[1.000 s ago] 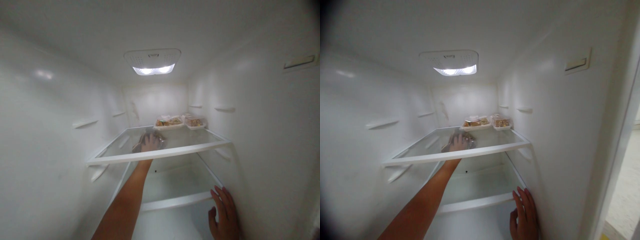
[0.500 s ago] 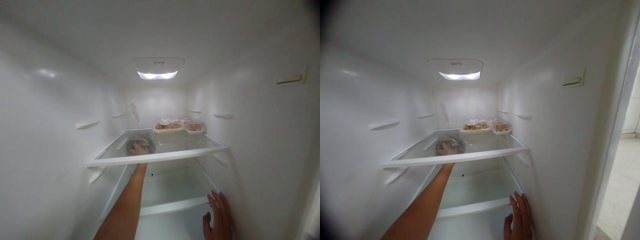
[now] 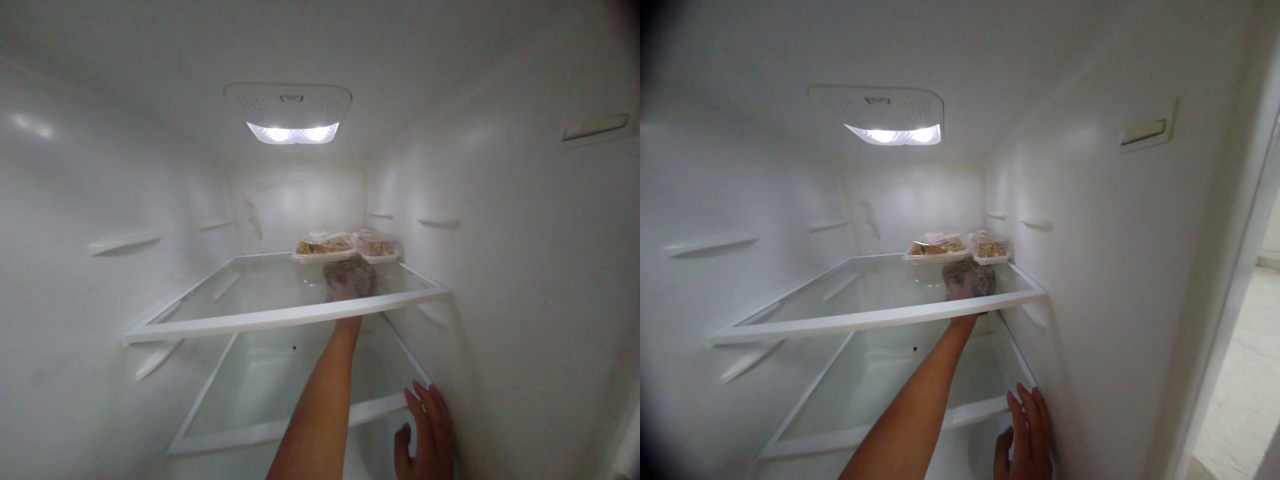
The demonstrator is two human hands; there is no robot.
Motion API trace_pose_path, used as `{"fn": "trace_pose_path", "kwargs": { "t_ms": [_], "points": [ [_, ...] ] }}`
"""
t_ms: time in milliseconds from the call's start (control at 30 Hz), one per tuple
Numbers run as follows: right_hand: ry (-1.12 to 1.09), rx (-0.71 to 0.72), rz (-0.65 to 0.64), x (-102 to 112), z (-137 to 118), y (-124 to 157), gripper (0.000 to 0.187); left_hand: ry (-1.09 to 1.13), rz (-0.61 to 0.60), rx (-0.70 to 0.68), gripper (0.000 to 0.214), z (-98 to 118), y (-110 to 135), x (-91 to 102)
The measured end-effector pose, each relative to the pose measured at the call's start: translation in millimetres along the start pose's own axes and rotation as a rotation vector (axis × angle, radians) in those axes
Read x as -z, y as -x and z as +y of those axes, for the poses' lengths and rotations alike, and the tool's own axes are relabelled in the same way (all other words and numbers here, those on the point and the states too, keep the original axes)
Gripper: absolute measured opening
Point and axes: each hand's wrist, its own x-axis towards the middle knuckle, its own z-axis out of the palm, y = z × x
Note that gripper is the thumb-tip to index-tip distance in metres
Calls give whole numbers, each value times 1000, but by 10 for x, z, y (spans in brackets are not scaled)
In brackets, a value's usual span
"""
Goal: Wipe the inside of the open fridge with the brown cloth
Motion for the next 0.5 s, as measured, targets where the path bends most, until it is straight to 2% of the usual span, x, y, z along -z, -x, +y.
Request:
{"fn": "trace_pose_path", "kwargs": {
  "t_ms": [100, 200, 267, 333, 400, 500],
  "points": [
    [11, 29, -12, -4, 54, 26, 61, -28, -52, -131, 48, 102, 33, -29],
    [7, 56, -4, 11, 60, -10, 61, -47, -79, -274, 42, -18, 43, 54],
    [0, 64, 23, 34, 39, -58, 62, -67, -81, -338, 38, -193, 51, 145],
    [-7, 59, 41, 63, 13, -105, 63, -97, -66, -345, 37, -425, 66, 250],
    [-14, 55, 41, 86, -1, -130, 62, -138, -40, -292, 39, -699, 86, 370],
    [-12, 71, 18, 91, 17, -112, 62, -202, 6, -134, 39, -1156, 125, 595]
  ]
}}
